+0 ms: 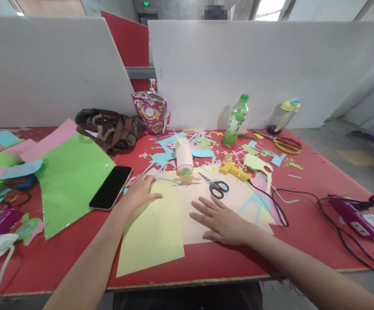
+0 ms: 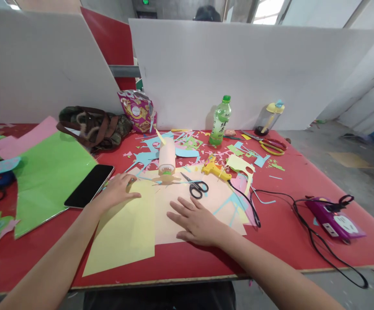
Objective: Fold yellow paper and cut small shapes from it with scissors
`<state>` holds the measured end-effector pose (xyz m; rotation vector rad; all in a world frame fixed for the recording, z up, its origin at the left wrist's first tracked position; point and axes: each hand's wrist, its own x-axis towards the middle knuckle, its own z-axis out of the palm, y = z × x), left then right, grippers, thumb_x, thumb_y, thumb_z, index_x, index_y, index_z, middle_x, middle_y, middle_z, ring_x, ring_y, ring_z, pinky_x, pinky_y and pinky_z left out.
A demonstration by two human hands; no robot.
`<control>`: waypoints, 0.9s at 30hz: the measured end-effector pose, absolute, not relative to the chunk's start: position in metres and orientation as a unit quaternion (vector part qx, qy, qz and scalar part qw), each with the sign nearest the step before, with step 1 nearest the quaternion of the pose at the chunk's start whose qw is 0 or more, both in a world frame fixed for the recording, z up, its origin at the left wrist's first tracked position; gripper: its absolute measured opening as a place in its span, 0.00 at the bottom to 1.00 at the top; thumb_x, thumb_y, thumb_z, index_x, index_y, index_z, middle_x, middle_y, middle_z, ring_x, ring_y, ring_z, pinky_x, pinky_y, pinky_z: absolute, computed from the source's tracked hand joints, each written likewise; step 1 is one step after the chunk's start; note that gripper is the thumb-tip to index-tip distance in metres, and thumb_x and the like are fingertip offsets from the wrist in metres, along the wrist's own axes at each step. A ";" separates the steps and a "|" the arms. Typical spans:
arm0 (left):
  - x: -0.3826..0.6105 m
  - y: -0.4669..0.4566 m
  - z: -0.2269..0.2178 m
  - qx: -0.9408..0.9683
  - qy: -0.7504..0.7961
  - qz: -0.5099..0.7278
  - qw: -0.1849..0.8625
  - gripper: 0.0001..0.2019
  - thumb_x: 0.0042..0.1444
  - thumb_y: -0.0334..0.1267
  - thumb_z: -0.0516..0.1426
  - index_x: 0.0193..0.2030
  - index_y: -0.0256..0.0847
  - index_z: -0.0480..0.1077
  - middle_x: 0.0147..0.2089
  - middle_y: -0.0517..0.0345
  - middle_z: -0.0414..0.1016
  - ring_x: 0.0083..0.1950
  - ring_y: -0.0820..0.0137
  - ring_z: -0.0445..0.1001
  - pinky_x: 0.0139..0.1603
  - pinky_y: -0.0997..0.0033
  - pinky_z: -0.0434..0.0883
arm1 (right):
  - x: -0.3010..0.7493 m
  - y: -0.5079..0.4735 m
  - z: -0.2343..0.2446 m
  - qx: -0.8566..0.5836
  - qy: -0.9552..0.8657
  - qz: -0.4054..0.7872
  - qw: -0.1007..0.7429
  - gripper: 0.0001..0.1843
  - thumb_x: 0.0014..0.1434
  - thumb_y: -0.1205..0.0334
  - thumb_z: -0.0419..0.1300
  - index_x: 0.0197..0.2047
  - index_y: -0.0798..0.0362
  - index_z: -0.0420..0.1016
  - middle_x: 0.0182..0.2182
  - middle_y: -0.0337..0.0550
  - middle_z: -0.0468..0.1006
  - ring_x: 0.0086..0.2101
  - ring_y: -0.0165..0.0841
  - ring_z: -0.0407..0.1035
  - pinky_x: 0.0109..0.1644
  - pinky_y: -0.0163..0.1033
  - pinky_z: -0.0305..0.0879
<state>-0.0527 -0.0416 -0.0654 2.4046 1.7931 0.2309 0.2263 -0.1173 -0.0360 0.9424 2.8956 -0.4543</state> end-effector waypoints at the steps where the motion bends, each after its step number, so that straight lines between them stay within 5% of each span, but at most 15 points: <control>1: -0.052 -0.042 -0.064 0.798 0.595 0.076 0.065 0.22 0.40 0.50 0.57 0.39 0.38 0.64 0.43 0.50 0.66 0.46 0.59 0.64 0.44 0.64 0.61 | 0.229 -0.118 -0.037 0.312 0.936 -0.159 0.039 0.30 0.58 0.48 0.42 0.60 0.51 0.46 0.61 0.47 0.45 0.59 0.43 0.37 0.58 0.55 0.40; 11: -0.048 -0.047 -0.054 0.781 0.622 0.042 0.030 0.21 0.39 0.54 0.56 0.33 0.37 0.63 0.36 0.50 0.66 0.40 0.58 0.65 0.40 0.63 0.61 | 0.278 -0.119 -0.044 0.317 0.933 -0.161 0.046 0.29 0.59 0.49 0.40 0.61 0.48 0.39 0.61 0.39 0.45 0.59 0.36 0.38 0.61 0.46 0.34; 27: -0.041 -0.050 -0.054 0.795 0.598 0.092 0.040 0.18 0.41 0.50 0.57 0.32 0.38 0.61 0.37 0.51 0.65 0.40 0.60 0.65 0.40 0.64 0.61 | 0.289 -0.087 -0.047 0.373 0.922 -0.102 0.008 0.26 0.59 0.53 0.42 0.60 0.49 0.47 0.59 0.43 0.52 0.58 0.36 0.43 0.59 0.49 0.44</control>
